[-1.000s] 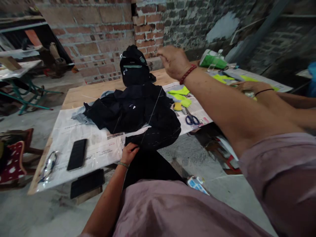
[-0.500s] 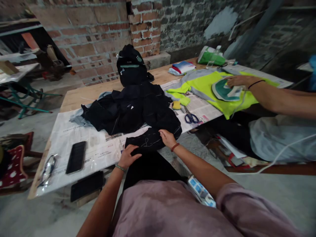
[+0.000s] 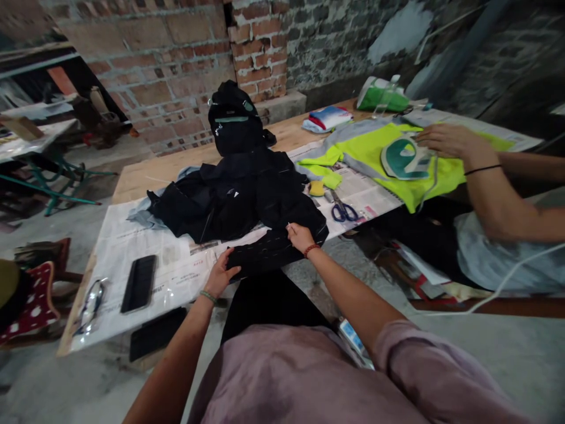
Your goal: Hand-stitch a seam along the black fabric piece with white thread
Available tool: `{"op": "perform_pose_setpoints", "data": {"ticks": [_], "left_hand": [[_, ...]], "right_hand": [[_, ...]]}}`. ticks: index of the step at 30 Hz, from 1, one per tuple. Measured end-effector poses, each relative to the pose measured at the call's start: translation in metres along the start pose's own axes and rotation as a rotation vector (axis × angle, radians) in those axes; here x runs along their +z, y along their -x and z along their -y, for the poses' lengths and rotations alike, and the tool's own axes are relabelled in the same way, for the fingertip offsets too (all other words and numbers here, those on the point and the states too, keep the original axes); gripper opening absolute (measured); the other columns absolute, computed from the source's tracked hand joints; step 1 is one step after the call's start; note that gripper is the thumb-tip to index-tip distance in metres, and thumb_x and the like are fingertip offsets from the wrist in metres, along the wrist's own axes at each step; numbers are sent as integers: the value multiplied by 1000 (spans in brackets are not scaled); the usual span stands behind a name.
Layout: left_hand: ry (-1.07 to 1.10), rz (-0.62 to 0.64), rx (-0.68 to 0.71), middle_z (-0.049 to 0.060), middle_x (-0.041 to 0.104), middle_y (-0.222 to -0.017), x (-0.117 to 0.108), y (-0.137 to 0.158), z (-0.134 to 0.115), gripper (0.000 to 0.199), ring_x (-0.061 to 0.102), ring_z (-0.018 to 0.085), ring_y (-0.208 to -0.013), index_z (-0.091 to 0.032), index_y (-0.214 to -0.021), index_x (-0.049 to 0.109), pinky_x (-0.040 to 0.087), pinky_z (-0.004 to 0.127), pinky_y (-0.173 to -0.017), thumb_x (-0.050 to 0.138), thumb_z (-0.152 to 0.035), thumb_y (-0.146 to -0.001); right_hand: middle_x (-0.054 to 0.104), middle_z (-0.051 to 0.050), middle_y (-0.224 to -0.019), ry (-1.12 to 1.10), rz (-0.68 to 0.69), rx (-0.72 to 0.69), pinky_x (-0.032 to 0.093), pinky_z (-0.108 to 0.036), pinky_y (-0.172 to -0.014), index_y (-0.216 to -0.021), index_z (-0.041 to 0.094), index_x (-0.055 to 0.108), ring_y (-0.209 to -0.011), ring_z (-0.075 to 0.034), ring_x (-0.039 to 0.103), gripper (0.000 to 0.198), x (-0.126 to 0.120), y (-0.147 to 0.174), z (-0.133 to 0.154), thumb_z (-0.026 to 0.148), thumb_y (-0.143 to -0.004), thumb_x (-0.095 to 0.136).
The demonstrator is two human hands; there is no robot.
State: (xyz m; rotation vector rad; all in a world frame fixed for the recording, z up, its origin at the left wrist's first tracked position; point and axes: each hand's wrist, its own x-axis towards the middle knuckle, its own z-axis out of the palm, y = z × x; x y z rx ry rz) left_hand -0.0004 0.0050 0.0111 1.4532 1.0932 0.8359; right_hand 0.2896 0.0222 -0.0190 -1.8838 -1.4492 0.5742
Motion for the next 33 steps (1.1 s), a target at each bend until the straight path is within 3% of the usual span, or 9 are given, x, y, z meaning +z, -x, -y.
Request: {"op": "perform_pose_setpoints", "data": {"ticks": [2, 5, 8, 12, 17, 22, 25, 29, 33], "left_hand": [[4, -16, -35, 6, 55, -111, 1, 1, -2, 59, 52, 18, -99, -19, -117, 45, 43, 29, -82, 64, -23, -61], [-76, -36, -129, 3, 61, -91, 2, 4, -6, 48, 57, 14, -76, -18, -108, 53, 45, 22, -61, 63, -30, -62], [-153, -96, -246, -1, 59, -73, 2, 6, -6, 39, 51, 9, -54, -18, -97, 58, 34, 17, -41, 61, -38, -63], [-179, -148, -283, -4, 54, -64, 4, 6, -5, 35, 43, 6, -45, -18, -88, 60, 25, 15, -35, 60, -42, -63], [-219, -119, -212, -4, 52, -60, 5, 6, -8, 32, 40, 5, -44, -17, -83, 60, 25, 16, -37, 56, -45, -66], [-266, -70, -160, -2, 56, -64, 2, 7, -10, 36, 47, 9, -53, -17, -90, 60, 36, 19, -46, 57, -44, -67], [-311, -19, -63, 0, 61, -77, 4, 5, -10, 39, 55, 14, -69, -17, -94, 60, 44, 24, -62, 63, -41, -62], [-352, 9, 77, 2, 61, -99, 8, 2, -6, 44, 54, 17, -93, -20, -101, 58, 40, 30, -86, 67, -32, -59], [-293, -53, -7, 3, 62, -90, 8, 2, 4, 38, 56, 17, -85, -18, -96, 61, 43, 30, -80, 65, -34, -62]], "right_hand": [[58, 2, -59, -84, 9, 27, 36, -16, -43, -78, 20, 56, -41, -7, 50, 24, 0, 2, 0, 32, -83, 36], [57, 4, -58, -215, 30, 80, 36, -16, -38, -78, 20, 55, -35, -5, 47, 23, -1, 2, 1, 32, -83, 36], [56, 5, -55, -293, 24, 95, 36, -15, -36, -78, 19, 55, -33, -5, 47, 20, -2, 1, 2, 30, -81, 39], [55, 5, -54, -407, 9, 146, 34, -14, -34, -78, 18, 55, -31, -4, 46, 16, -5, 0, 3, 27, -80, 42], [54, 5, -53, -521, 2, 191, 32, -14, -33, -79, 17, 55, -31, -4, 47, 14, -6, -1, 2, 24, -78, 43], [53, 5, -53, -531, -6, 188, 31, -13, -32, -79, 17, 56, -31, -4, 47, 15, -4, 0, 1, 25, -78, 43], [53, 5, -53, -529, -9, 181, 31, -13, -32, -79, 17, 56, -31, -4, 47, 15, -4, 0, 0, 26, -77, 43], [53, 5, -53, -526, -7, 187, 31, -13, -32, -79, 17, 56, -31, -5, 48, 16, -2, -1, -2, 27, -77, 44], [53, 4, -54, -525, -9, 183, 31, -13, -31, -79, 17, 56, -31, -4, 48, 17, 0, -1, -4, 29, -77, 44]]}}
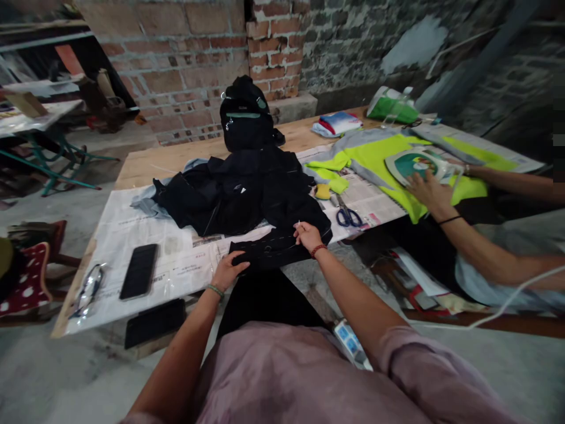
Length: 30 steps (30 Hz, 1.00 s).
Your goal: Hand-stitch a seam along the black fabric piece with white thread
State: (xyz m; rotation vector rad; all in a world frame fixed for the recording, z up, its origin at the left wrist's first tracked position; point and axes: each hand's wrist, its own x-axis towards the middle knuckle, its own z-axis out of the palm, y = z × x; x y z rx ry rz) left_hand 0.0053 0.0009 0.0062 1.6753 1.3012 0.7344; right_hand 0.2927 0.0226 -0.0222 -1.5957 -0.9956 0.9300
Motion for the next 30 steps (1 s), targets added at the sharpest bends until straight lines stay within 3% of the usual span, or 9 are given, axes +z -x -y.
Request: {"op": "perform_pose_setpoints", "data": {"ticks": [5, 9, 13, 19, 24, 30], "left_hand": [[-12, -58, 17, 1, 59, -76, 1, 0, 9, 26, 54, 16, -77, -17, -78, 64, 43, 29, -76, 64, -37, -62], [22, -140, 126, 2, 56, -85, 2, 1, 10, 22, 52, 15, -85, -17, -73, 63, 40, 28, -82, 65, -36, -62], [35, -163, 117, 3, 57, -92, 0, 3, 11, 25, 52, 17, -91, -17, -79, 63, 39, 30, -86, 65, -35, -61], [42, -99, 30, 0, 59, -79, -3, 4, 10, 26, 53, 14, -76, -18, -86, 62, 42, 25, -71, 62, -31, -63], [21, 41, 105, 0, 57, -89, -5, 3, 8, 45, 52, 13, -80, -22, -108, 56, 41, 25, -74, 61, -21, -63], [-19, 178, 252, 1, 54, -75, 1, 7, 16, 18, 52, 12, -74, -20, -75, 69, 42, 26, -75, 57, -15, -63]], "right_hand": [[54, 4, -55, 3, -2, 7, 31, -12, -31, -81, 16, 55, -32, -4, 47, 18, 0, 0, -2, 31, -76, 45], [53, 4, -55, -16, -8, 1, 31, -12, -31, -82, 16, 55, -32, -4, 47, 19, 1, 1, -2, 32, -77, 45], [53, 4, -55, -33, -24, -2, 32, -12, -31, -83, 16, 55, -33, -4, 47, 21, 0, 1, -4, 34, -77, 45], [54, 4, -56, -30, -8, -23, 30, -12, -30, -84, 16, 55, -33, -4, 48, 24, -3, 1, -5, 36, -76, 46], [52, 5, -54, -30, -29, 6, 26, -13, -28, -83, 15, 53, -32, -4, 46, 26, -1, 4, -4, 39, -76, 45], [52, 4, -54, -34, -40, 6, 24, -13, -27, -83, 15, 52, -33, -4, 46, 26, 1, 4, -4, 39, -75, 46]]}}
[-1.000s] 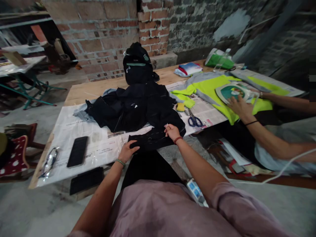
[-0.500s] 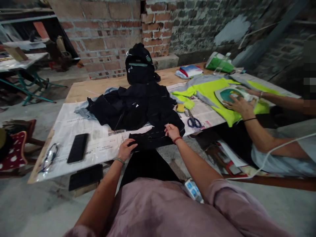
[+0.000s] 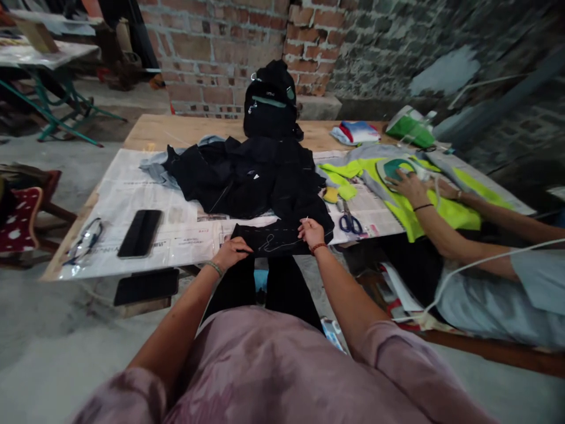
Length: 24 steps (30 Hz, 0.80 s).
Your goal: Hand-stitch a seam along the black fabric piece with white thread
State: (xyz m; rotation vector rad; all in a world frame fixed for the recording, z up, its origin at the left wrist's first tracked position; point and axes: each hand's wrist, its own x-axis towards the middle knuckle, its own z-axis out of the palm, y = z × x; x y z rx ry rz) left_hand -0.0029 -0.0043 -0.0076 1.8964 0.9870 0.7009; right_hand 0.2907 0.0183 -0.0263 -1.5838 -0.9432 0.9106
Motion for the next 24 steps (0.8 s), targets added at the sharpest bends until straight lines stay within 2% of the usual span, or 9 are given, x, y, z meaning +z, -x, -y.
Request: {"op": "perform_pose_setpoints", "data": {"ticks": [8, 12, 14, 18, 21, 24], "left_hand": [[-60, 11, 102, 2, 61, -84, 4, -2, 1, 20, 53, 15, -84, -22, -71, 69, 41, 33, -84, 56, -10, -62], [-92, 9, 107, 2, 63, -82, 2, -4, -3, 20, 54, 16, -83, -22, -71, 69, 41, 32, -83, 56, -10, -62], [-107, 11, 114, 3, 63, -81, 1, -3, -6, 21, 55, 15, -81, -22, -70, 69, 41, 32, -82, 55, -9, -61], [-129, 7, 117, 3, 64, -80, 2, -2, -10, 22, 55, 15, -81, -22, -69, 69, 41, 32, -82, 55, -7, -60], [-137, -1, 98, 2, 64, -81, 2, -1, -12, 21, 55, 15, -82, -22, -69, 69, 41, 32, -83, 54, -8, -61], [-158, 0, 100, 2, 64, -79, 4, -1, -12, 20, 55, 15, -82, -22, -68, 68, 41, 32, -83, 54, -9, -60]], "right_hand": [[52, 4, -55, -27, -1, 25, 27, -12, -28, -84, 16, 52, -34, -4, 47, 23, -1, -1, 1, 36, -78, 44], [53, 3, -55, -127, 46, 110, 29, -13, -28, -80, 15, 52, -35, -5, 49, 15, -8, 1, 22, 29, -80, 45], [54, 3, -55, -189, 110, 120, 31, -13, -28, -80, 14, 52, -37, -5, 51, 12, -17, 1, 49, 25, -80, 46], [55, 2, -57, -313, 258, -79, 34, -13, -30, -84, 14, 53, -39, -6, 53, 11, -49, -2, 130, 21, -82, 45], [56, 3, -57, -307, 283, -211, 38, -13, -34, -84, 13, 53, -42, -7, 55, 11, -76, -2, 192, 20, -83, 44], [55, 4, -57, -270, 268, -321, 39, -13, -40, -84, 12, 51, -43, -4, 55, 12, -95, 1, 238, 19, -86, 42]]}}
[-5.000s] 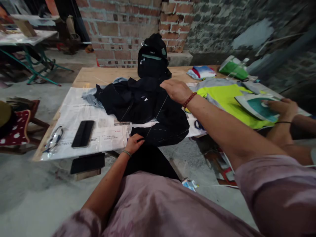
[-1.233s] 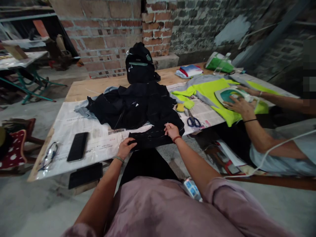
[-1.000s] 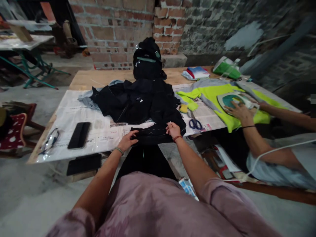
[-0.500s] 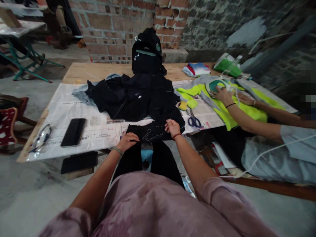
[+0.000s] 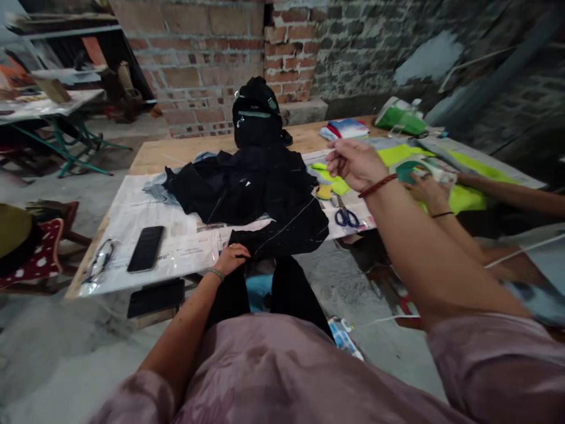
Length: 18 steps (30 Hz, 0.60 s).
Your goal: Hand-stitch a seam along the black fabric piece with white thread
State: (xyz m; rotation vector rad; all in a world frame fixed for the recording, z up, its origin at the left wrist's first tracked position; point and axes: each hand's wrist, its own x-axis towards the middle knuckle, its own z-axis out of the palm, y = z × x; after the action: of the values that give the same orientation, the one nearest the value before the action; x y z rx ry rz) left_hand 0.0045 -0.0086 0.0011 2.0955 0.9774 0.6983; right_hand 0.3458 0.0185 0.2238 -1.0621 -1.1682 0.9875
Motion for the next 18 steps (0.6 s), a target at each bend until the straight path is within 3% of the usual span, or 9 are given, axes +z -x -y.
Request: {"op": "perform_pose_setpoints", "data": {"ticks": [7, 13, 18], "left_hand": [[-6, -26, 25, 2, 64, -79, 3, 0, 6, 21, 55, 15, -81, -21, -68, 69, 42, 32, -82, 56, -7, -58], [27, -25, 43, 2, 64, -79, 4, 1, 11, 21, 55, 16, -82, -21, -70, 68, 42, 32, -82, 55, -9, -59], [49, -62, 74, 3, 64, -76, 5, 4, 12, 20, 55, 16, -80, -20, -67, 68, 42, 32, -80, 55, -8, -60]], "right_hand": [[54, 6, -55, 90, -89, -153, 39, -16, -48, -85, 13, 51, -42, -1, 54, 18, -5, -19, 71, 15, -87, 33], [56, 3, -56, 344, -24, -111, 42, -23, -54, -85, 8, 53, -44, -2, 53, 18, 6, -34, 84, 23, -83, 44], [62, -9, -85, 441, -283, -86, 42, -22, -53, -97, 7, 52, -45, 1, 52, 23, 11, -47, 94, 21, -86, 37]]}}
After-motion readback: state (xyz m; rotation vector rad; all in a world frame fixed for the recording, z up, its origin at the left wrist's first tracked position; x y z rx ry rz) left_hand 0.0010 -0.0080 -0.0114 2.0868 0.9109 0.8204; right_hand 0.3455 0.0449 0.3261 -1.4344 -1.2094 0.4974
